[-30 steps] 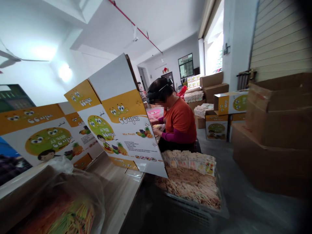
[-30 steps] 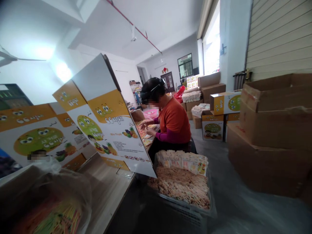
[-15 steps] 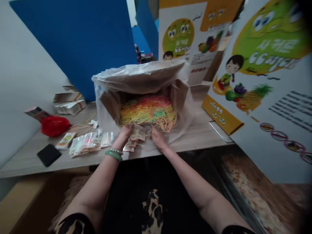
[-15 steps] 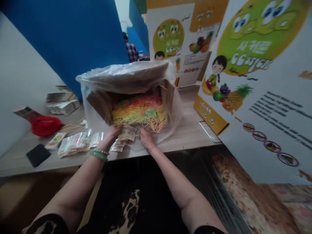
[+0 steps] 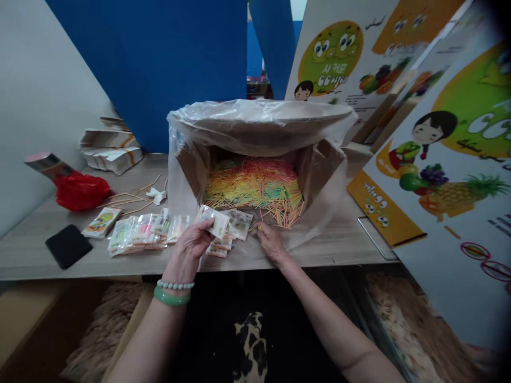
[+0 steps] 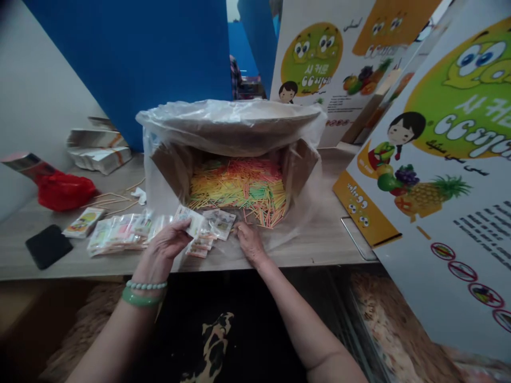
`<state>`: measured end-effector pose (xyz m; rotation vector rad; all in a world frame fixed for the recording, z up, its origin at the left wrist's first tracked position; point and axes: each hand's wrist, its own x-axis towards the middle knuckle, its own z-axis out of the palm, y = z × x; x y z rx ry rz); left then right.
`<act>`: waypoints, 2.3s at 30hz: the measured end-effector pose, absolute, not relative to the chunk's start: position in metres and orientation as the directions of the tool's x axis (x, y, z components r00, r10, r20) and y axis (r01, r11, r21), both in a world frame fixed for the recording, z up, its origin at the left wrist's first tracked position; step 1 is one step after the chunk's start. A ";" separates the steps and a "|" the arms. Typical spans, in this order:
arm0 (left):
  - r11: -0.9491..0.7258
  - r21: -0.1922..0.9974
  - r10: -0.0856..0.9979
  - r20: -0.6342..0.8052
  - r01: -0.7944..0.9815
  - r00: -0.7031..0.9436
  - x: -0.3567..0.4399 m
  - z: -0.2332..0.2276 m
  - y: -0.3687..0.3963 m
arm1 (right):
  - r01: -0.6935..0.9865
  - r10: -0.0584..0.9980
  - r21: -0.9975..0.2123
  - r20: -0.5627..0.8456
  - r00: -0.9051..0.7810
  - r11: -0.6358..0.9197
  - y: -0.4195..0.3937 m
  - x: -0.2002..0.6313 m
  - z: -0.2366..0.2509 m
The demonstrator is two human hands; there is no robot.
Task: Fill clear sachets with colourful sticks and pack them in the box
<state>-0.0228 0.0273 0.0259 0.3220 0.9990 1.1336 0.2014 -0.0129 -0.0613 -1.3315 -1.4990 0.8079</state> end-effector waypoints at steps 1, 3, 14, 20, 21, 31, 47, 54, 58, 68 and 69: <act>0.460 0.616 0.850 -0.513 -0.640 0.117 -0.020 0.025 0.026 | 0.351 0.977 -0.918 0.210 0.038 0.184 -0.012 0.201 -0.062; 0.459 0.628 0.871 -0.456 -0.629 0.181 -0.014 0.023 0.024 | 0.294 0.977 -0.942 0.194 0.090 0.160 -0.010 0.201 -0.061; 0.484 0.739 0.875 -0.411 -0.469 0.256 0.016 0.010 0.038 | 0.093 0.983 -0.993 0.086 0.162 0.071 0.001 0.211 -0.039; 0.497 0.748 0.866 -0.395 -0.440 0.306 0.024 0.009 0.035 | 0.348 0.994 -0.935 0.088 0.062 0.061 -0.007 0.217 -0.045; 0.487 0.770 0.870 -0.387 -0.412 0.304 0.025 0.009 0.034 | 0.324 0.992 -0.944 0.097 0.079 0.067 -0.006 0.220 -0.042; 0.371 0.923 0.908 -0.336 -0.106 0.251 0.040 -0.003 0.027 | -0.124 0.961 -0.970 0.178 0.211 0.207 0.010 0.220 0.026; 0.241 0.970 0.929 -0.238 0.023 0.283 0.041 0.007 0.027 | -0.264 0.980 -0.950 0.128 0.153 0.165 0.023 0.172 0.037; 0.208 0.978 0.925 -0.200 0.010 0.323 0.036 0.008 0.026 | -0.218 0.996 -0.976 -0.011 -0.089 -0.030 0.023 0.178 0.032; 0.078 0.996 0.935 -0.090 0.049 0.343 0.039 0.005 0.031 | -0.161 0.985 -0.986 -0.005 -0.175 -0.033 0.030 0.184 0.034; 0.116 0.981 0.944 -0.061 -0.154 0.324 0.053 -0.001 0.038 | -0.057 0.994 -0.994 0.091 -0.052 0.088 0.041 0.200 0.028; 0.141 0.972 0.943 -0.076 -0.185 0.323 0.054 -0.001 0.038 | -0.061 0.994 -0.993 0.106 -0.015 0.105 0.040 0.202 0.029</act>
